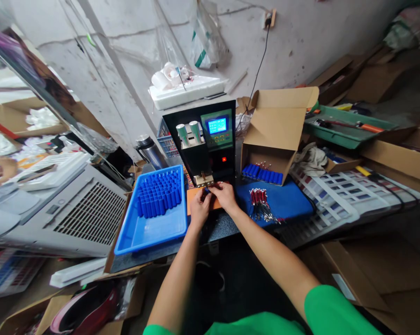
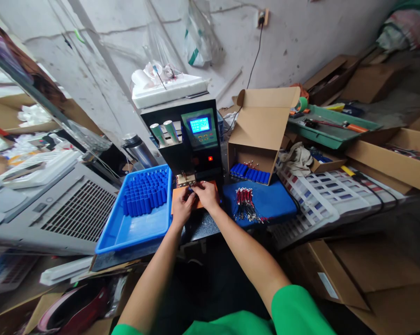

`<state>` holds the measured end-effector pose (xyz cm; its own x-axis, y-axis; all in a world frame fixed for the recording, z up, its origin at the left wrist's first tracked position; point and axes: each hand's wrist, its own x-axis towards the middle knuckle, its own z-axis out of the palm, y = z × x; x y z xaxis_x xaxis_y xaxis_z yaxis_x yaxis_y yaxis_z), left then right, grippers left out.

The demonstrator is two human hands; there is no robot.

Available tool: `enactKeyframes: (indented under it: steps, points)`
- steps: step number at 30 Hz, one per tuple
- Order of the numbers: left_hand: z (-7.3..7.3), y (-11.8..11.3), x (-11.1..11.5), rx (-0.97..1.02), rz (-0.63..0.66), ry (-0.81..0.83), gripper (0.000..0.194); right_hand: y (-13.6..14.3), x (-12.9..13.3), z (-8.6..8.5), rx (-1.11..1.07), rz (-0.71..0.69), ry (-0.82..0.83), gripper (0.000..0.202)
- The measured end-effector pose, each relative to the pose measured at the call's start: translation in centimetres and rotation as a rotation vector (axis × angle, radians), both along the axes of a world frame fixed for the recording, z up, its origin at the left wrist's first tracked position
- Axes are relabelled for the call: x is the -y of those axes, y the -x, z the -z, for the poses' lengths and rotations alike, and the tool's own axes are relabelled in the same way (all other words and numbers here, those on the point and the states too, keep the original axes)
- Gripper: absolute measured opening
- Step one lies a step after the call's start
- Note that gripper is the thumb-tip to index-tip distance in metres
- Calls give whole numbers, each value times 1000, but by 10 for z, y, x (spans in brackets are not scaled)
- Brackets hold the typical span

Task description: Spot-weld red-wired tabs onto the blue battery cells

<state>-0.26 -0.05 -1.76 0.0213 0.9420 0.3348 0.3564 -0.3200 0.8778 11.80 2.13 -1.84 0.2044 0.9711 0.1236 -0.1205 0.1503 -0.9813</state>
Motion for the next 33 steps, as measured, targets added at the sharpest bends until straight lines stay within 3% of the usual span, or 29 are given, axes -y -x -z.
enactKeyframes:
  steps: [15,20,25,33]
  points:
    - [4,1,-2,-7,-18,25,36,0,0,2,13,-4,-17,21]
    - [6,1,-3,8,33,9,31,-1,1,3,-4,-3,-13,22]
    - [4,0,-3,-17,-9,0,32,-9,5,-3,-29,-79,-34,29]
    - [9,1,-1,29,36,-5,32,-14,14,-2,-132,-138,35,39]
